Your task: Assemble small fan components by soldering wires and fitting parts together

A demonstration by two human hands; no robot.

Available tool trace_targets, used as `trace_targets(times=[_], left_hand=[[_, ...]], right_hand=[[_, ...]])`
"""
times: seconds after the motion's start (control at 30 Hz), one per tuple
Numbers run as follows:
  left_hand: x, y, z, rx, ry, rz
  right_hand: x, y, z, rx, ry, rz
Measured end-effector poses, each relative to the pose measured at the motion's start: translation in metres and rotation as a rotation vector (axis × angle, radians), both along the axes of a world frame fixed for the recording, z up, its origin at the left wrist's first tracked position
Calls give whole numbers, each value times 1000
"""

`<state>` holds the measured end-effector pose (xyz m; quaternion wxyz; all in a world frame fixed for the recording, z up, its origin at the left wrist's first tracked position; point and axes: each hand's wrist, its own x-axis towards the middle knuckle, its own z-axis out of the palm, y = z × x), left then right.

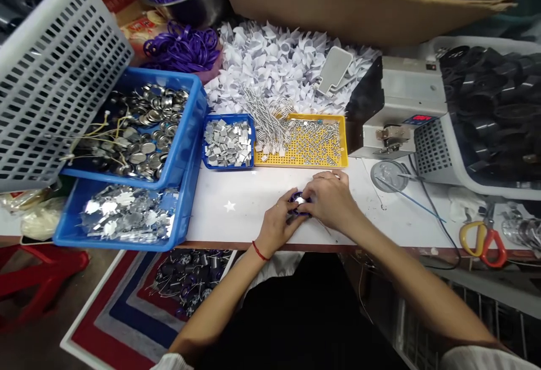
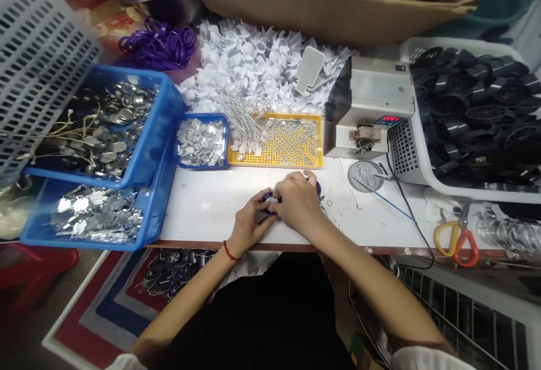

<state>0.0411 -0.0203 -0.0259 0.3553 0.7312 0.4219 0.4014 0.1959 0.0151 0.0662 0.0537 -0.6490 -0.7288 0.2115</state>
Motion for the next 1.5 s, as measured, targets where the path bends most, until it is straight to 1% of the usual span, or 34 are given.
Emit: trace_targets(times=[0.13,0.23,0.3,0.33,0.37,0.4,0.43,0.47,0.5,0.53,0.57,0.6,0.63,0.67,0.73,0.77,0.83,0.9,0.93,0.97,1.0,1.03,1.07,1.1,1.13,1.17,1.2,1.27,1.33,1.4,1.43,1.47,1.5], left_hand=[[3,-6,1,-83,5,-17],[11,-18,3,-137,6,-25],[9,-21,13,-161,16,-18],[3,-18,22,-164,31,-34],[-10,-12,35,-159,58,-47],[-29,-1,52,-140,107,-90],[-53,12,70,-103,161,-73],[-81,29,90,-46,236,83],[-111,48,108,29,367,275],[-140,68,124,46,540,476],[-167,87,137,20,714,610],[-188,104,145,-59,881,604],[-204,118,149,-150,1036,541],[-214,130,149,-219,1144,486],[-221,143,144,-247,1207,450],[-221,146,141,-236,1204,460],[-220,147,139,-205,1181,503],[-215,141,144,-181,1159,552],[-209,135,148,-165,1157,584],[-199,126,153,-126,1138,635],[-184,116,156,-70,1080,684],[-165,103,159,-14,1013,724],[-141,89,159,97,782,775],[-116,74,158,121,530,700],[-90,59,155,58,296,547],[-67,45,151,-86,103,397],[-48,34,146,-255,-50,306],[-21,21,135,-520,-258,185],[-7,19,126,-681,-338,127],[2,23,118,-750,-308,66],[6,25,114,-736,-258,42],[11,26,109,-678,-184,27],[16,27,104,-576,-94,17]], right_hand=[[-7,19,11,-90,-200,196],[-17,22,11,-40,-300,329],[-21,24,7,7,-323,375],[-21,26,5,16,-325,391],[-21,28,3,10,-322,408],[-20,30,1,-8,-318,419],[-19,32,0,-34,-313,422],[-18,34,0,-62,-310,416],[-18,35,1,-84,-310,406],[-18,35,3,-96,-314,398],[-19,33,5,-91,-322,394],[-21,31,7,-66,-331,399],[-23,28,10,-28,-340,408],[-24,24,13,16,-348,411],[-24,16,21,105,-334,388],[-22,12,25,149,-299,364],[-15,2,33,254,-161,309],[-8,-10,40,384,37,276],[-6,-16,43,444,133,267],[-6,-22,44,499,214,256],[-9,-27,43,542,276,235],[-14,-31,42,573,323,205],[-21,-34,40,594,355,170],[-28,-36,36,604,383,129],[-33,-36,33,612,415,111],[-37,-35,29,618,440,107],[-38,-34,25,639,454,105],[-32,-33,19,665,470,103],[-17,-37,14,646,487,97],[4,-44,10,573,514,84],[16,-46,7,542,512,58],[28,-47,3,527,489,11],[40,-47,-3,523,448,-53]])
